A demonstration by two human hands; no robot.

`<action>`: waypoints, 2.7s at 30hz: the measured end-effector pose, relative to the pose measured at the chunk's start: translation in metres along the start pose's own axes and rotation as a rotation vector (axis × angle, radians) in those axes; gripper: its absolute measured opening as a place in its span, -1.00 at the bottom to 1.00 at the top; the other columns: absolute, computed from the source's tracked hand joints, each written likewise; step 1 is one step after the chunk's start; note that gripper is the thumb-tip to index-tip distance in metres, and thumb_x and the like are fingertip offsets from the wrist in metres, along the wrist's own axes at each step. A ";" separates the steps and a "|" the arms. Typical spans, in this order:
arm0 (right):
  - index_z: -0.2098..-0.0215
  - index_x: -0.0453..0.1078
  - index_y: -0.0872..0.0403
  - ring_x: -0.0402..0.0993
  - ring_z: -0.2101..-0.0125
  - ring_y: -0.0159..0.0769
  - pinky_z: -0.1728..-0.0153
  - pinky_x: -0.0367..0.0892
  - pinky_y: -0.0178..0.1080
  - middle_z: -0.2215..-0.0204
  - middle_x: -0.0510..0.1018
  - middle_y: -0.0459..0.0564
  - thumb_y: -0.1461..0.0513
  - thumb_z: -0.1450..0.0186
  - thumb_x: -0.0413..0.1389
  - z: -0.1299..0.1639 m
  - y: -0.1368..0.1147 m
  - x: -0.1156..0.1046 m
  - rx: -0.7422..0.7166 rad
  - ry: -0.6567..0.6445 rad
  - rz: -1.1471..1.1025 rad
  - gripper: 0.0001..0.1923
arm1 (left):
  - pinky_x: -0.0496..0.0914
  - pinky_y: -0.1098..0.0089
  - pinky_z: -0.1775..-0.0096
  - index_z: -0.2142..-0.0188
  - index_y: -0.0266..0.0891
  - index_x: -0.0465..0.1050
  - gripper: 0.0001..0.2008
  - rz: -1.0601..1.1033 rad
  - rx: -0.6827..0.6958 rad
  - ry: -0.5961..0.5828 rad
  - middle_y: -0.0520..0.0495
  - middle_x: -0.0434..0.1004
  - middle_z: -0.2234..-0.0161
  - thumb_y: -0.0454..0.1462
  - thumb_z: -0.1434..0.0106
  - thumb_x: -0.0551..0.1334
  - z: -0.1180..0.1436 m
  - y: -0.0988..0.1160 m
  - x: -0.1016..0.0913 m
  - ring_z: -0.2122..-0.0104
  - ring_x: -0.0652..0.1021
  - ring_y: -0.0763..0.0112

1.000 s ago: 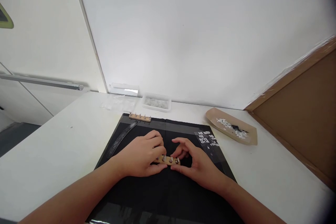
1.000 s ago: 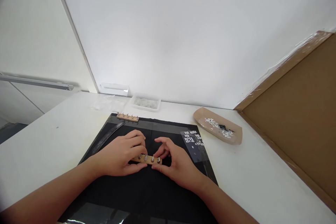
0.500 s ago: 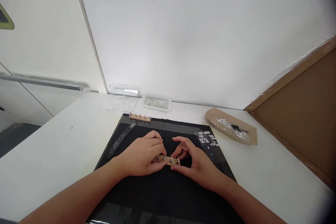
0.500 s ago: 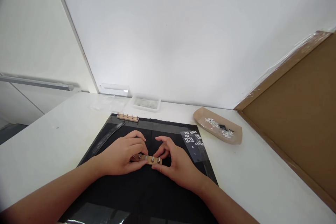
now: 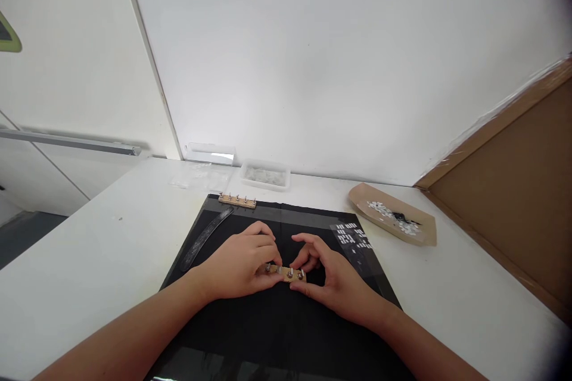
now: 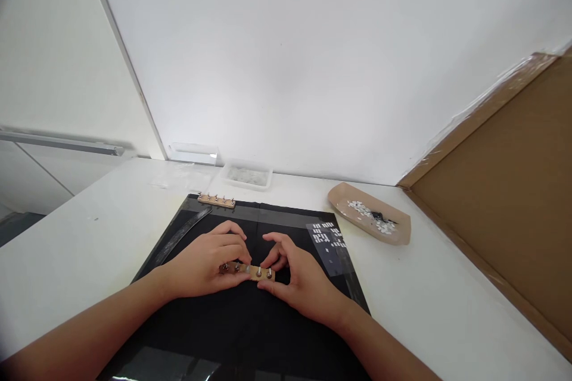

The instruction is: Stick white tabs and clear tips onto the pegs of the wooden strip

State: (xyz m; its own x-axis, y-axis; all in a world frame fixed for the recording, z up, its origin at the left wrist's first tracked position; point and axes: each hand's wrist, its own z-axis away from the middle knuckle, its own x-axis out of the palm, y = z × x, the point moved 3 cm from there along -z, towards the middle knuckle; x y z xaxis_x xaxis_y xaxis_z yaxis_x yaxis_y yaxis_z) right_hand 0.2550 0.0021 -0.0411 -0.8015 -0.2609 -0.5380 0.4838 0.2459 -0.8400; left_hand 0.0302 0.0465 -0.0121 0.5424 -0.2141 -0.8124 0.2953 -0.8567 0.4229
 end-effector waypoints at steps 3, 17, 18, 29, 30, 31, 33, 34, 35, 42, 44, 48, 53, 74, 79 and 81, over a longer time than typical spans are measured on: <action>-0.33 0.17 -0.14 0.58 0.17 -0.24 0.03 0.52 -0.11 0.14 0.62 -0.10 0.21 -0.30 0.39 0.000 0.000 0.000 -0.002 -0.006 0.000 -0.26 | 0.52 0.21 0.02 0.19 -0.19 0.58 -0.89 -0.001 0.013 0.003 -0.07 0.66 0.27 -0.20 -0.37 0.39 0.001 0.000 0.000 -0.02 0.50 0.10; -0.28 0.25 -0.13 0.56 0.18 -0.25 0.05 0.48 -0.12 0.13 0.62 -0.11 0.21 -0.27 0.44 -0.001 -0.003 -0.002 -0.019 -0.024 0.005 -0.29 | 0.51 0.27 0.15 0.17 -0.15 0.58 -0.81 -0.054 -0.090 -0.060 -0.05 0.67 0.27 -0.15 -0.30 0.45 0.001 -0.005 0.001 -0.16 0.49 0.02; -0.27 0.25 -0.13 0.56 0.18 -0.25 0.05 0.48 -0.13 0.14 0.62 -0.12 0.21 -0.26 0.45 -0.001 -0.003 -0.002 -0.022 -0.025 0.011 -0.29 | 0.51 0.27 0.15 0.16 -0.15 0.57 -0.79 -0.060 -0.091 -0.069 -0.05 0.67 0.25 -0.15 -0.28 0.46 0.001 -0.005 0.001 -0.17 0.49 0.02; -0.21 0.33 -0.13 0.53 0.15 -0.23 0.05 0.45 -0.13 0.14 0.61 -0.13 0.12 -0.21 0.50 0.000 -0.001 -0.007 -0.046 -0.050 0.084 -0.30 | 0.49 0.28 0.20 0.08 -0.15 0.48 -0.65 -0.141 -0.147 -0.169 -0.04 0.65 0.24 -0.13 -0.23 0.49 -0.001 -0.002 -0.004 -0.14 0.50 0.06; -0.22 0.32 -0.13 0.53 0.15 -0.23 0.05 0.45 -0.12 0.13 0.61 -0.13 0.12 -0.22 0.50 0.000 -0.001 -0.007 -0.048 -0.053 0.093 -0.31 | 0.49 0.28 0.19 0.05 -0.15 0.47 -0.63 -0.141 -0.150 -0.180 -0.04 0.65 0.24 -0.13 -0.24 0.48 -0.002 -0.001 -0.004 -0.13 0.50 0.07; -0.23 0.32 -0.13 0.53 0.14 -0.22 0.04 0.45 -0.12 0.13 0.60 -0.12 0.12 -0.23 0.49 0.000 0.000 -0.008 -0.050 -0.053 0.104 -0.31 | 0.50 0.27 0.19 0.02 -0.15 0.46 -0.61 -0.141 -0.152 -0.190 -0.04 0.66 0.24 -0.12 -0.24 0.48 -0.002 -0.001 -0.004 -0.13 0.50 0.07; -0.26 0.29 -0.13 0.53 0.13 -0.22 0.03 0.45 -0.12 0.11 0.59 -0.11 0.12 -0.24 0.48 0.001 0.001 -0.009 -0.054 -0.053 0.131 -0.28 | 0.52 0.24 0.16 -0.02 -0.14 0.44 -0.58 -0.146 -0.154 -0.206 -0.04 0.66 0.25 -0.11 -0.25 0.48 -0.003 -0.001 -0.005 -0.13 0.50 0.06; -0.27 0.27 -0.13 0.52 0.12 -0.21 0.02 0.45 -0.11 0.10 0.58 -0.10 0.12 -0.24 0.48 0.001 0.001 -0.010 -0.057 -0.052 0.148 -0.26 | 0.52 0.23 0.16 -0.03 -0.14 0.43 -0.57 -0.153 -0.154 -0.212 -0.04 0.67 0.26 -0.10 -0.26 0.48 -0.003 0.000 -0.005 -0.14 0.50 0.06; -0.29 0.26 -0.13 0.52 0.11 -0.21 0.02 0.45 -0.10 0.10 0.58 -0.10 0.11 -0.24 0.48 0.001 0.002 -0.011 -0.059 -0.051 0.165 -0.24 | 0.52 0.23 0.16 -0.03 -0.14 0.43 -0.57 -0.161 -0.153 -0.218 -0.04 0.67 0.26 -0.10 -0.26 0.47 -0.004 0.000 -0.005 -0.14 0.50 0.06; -0.28 0.27 -0.13 0.52 0.11 -0.19 0.03 0.46 -0.10 0.11 0.56 -0.08 0.12 -0.28 0.45 0.002 0.000 -0.016 -0.097 -0.051 0.239 -0.29 | 0.53 0.21 0.15 -0.04 -0.17 0.44 -0.58 -0.193 -0.114 -0.227 -0.06 0.68 0.20 -0.10 -0.28 0.45 -0.001 0.000 -0.004 -0.14 0.49 0.04; -0.24 0.32 -0.12 0.52 0.11 -0.19 0.04 0.45 -0.10 0.13 0.56 -0.08 0.15 -0.31 0.42 0.002 -0.003 -0.015 -0.136 -0.059 0.271 -0.40 | 0.53 0.22 0.14 -0.04 -0.16 0.44 -0.59 -0.196 -0.109 -0.225 -0.06 0.68 0.21 -0.11 -0.29 0.45 -0.001 0.000 -0.004 -0.15 0.48 0.04; -0.11 0.45 -0.11 0.50 0.14 -0.19 0.10 0.43 -0.13 0.15 0.55 -0.05 0.17 -0.38 0.34 0.003 -0.008 -0.015 -0.229 -0.059 0.328 -0.63 | 0.54 0.22 0.14 -0.05 -0.17 0.43 -0.59 -0.192 -0.121 -0.225 -0.07 0.67 0.21 -0.10 -0.30 0.44 0.000 -0.001 -0.004 -0.16 0.49 0.05; -0.04 0.53 -0.11 0.49 0.16 -0.22 0.16 0.42 -0.19 0.15 0.54 -0.03 0.15 -0.41 0.31 0.003 -0.007 -0.014 -0.292 -0.057 0.332 -0.76 | 0.55 0.20 0.14 -0.05 -0.17 0.43 -0.57 -0.193 -0.136 -0.238 -0.08 0.67 0.20 -0.10 -0.29 0.45 -0.002 0.002 -0.005 -0.17 0.49 0.05; 0.22 0.39 -0.04 0.43 0.20 -0.22 0.21 0.36 -0.19 0.21 0.53 -0.06 0.14 -0.41 0.31 0.002 -0.010 -0.016 -0.250 -0.065 0.347 -0.82 | 0.55 0.20 0.14 -0.08 -0.20 0.39 -0.53 -0.159 -0.159 -0.237 -0.11 0.67 0.21 -0.12 -0.28 0.46 -0.003 0.004 -0.007 -0.18 0.49 0.01; 0.20 0.38 -0.04 0.44 0.20 -0.20 0.21 0.37 -0.18 0.21 0.53 -0.05 0.15 -0.41 0.30 0.002 -0.011 -0.016 -0.220 -0.061 0.344 -0.83 | 0.55 0.17 0.13 -0.12 -0.20 0.38 -0.49 -0.168 -0.161 -0.241 -0.09 0.69 0.22 -0.13 -0.27 0.47 -0.003 0.003 -0.006 -0.18 0.49 0.00; 0.17 0.38 -0.04 0.46 0.21 -0.21 0.22 0.38 -0.18 0.22 0.54 -0.06 0.16 -0.39 0.31 0.003 -0.011 -0.016 -0.199 -0.054 0.332 -0.82 | 0.55 0.17 0.12 -0.13 -0.20 0.38 -0.48 -0.166 -0.160 -0.240 -0.09 0.68 0.24 -0.13 -0.26 0.47 -0.003 0.002 -0.006 -0.19 0.48 -0.01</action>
State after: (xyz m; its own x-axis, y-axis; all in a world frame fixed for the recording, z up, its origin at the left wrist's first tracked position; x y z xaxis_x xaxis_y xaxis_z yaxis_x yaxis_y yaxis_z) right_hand 0.2629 0.0010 -0.0233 -0.5908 -0.1845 -0.7855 0.6314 0.5004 -0.5924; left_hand 0.0297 0.0470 -0.0050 0.2813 -0.1982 -0.9389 0.4944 -0.8087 0.3188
